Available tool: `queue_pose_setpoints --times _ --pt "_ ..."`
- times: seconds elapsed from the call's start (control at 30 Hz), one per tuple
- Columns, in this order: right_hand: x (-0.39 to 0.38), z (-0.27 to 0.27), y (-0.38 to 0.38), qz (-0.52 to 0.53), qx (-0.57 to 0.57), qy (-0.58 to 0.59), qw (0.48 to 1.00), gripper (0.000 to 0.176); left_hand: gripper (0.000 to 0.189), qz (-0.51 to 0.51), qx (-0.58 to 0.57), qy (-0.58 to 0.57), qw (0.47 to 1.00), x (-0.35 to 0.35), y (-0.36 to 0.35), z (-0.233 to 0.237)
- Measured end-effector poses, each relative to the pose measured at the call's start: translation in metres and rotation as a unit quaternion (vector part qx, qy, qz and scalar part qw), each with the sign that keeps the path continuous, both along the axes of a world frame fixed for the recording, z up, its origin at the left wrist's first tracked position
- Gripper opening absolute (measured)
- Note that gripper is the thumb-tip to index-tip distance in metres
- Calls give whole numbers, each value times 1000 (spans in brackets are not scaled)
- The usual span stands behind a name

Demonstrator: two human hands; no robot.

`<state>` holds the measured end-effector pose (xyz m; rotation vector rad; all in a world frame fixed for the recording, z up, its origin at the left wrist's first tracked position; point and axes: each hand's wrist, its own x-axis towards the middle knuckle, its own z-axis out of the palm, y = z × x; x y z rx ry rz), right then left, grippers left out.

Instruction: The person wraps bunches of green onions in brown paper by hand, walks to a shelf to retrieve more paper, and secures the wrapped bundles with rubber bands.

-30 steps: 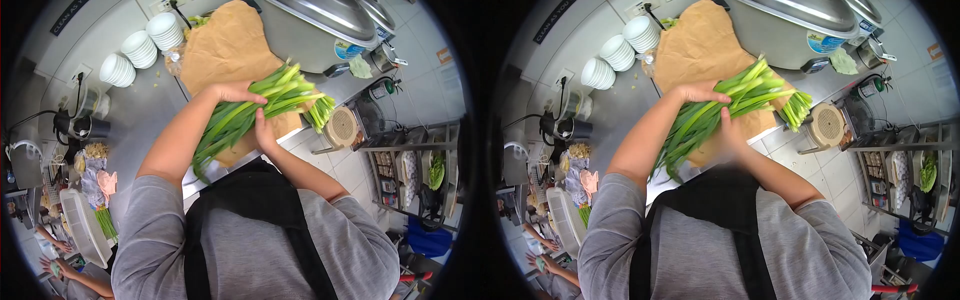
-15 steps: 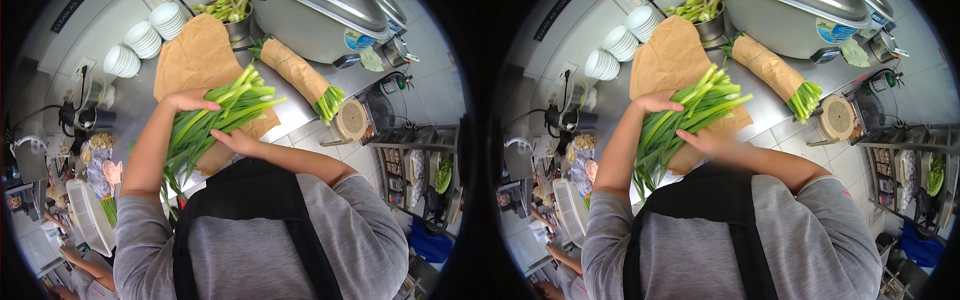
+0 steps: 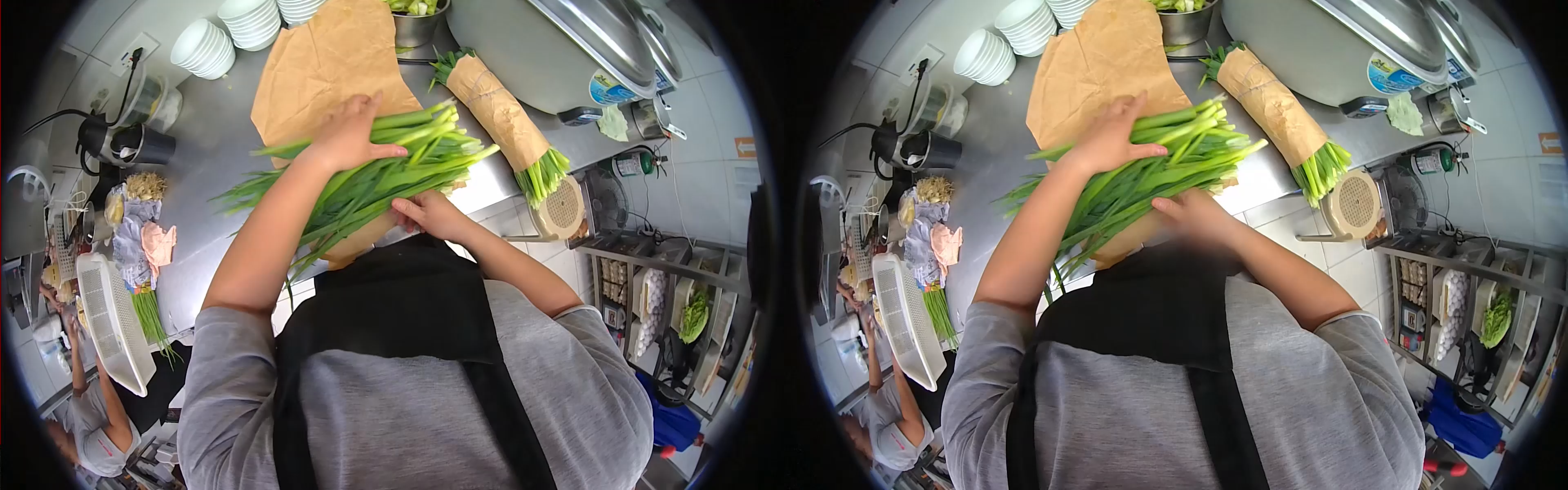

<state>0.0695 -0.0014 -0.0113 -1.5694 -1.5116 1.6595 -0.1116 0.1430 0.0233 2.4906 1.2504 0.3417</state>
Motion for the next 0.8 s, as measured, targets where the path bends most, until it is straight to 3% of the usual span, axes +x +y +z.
queue_pose_setpoints --times 0.03,0.07,0.1,0.17,0.23,0.27,0.33,0.37,0.43,0.47,0.5,0.57,0.6,0.8 --pt "2 -2 -3 -18 90 9 996 46 96 -4 -3 -2 1000 -1 -11 13" --pt "4 -4 -6 -35 179 17 983 40 77 -29 55 -85 994 -3 -21 26" --pt "8 0 -7 -39 176 15 983 40 58 -52 113 -167 978 -6 -32 32" --pt "14 12 -5 -57 148 -93 983 31 33 -176 -9 -189 966 -17 -73 19" --pt "19 14 1 -75 145 -113 980 33 23 -238 -84 -157 955 -13 -111 10" --pt "23 14 5 -38 185 -147 971 33 23 -233 -86 -160 955 -14 -117 -6" --pt "29 12 8 36 291 -177 940 28 23 -124 -83 -87 985 -18 -128 -32" --pt "31 13 9 44 289 -175 940 28 23 -117 -86 -88 985 -18 -132 -39" --pt "34 21 11 114 521 -163 830 19 25 -81 56 -87 991 -13 -134 -41" --pt "37 22 15 171 578 -192 775 33 25 -79 80 -67 991 -12 -136 -42" --pt "38 26 18 175 576 -190 776 33 25 -75 77 -68 992 -12 -136 -48" --pt "39 36 28 224 613 -317 689 58 31 -67 124 -44 989 -11 -136 -60" --pt "38 35 35 228 618 -365 658 78 31 -62 124 -43 989 -11 -137 -59" --pt "37 61 55 160 524 -487 681 91 17 -49 193 5 980 -11 -141 -49"
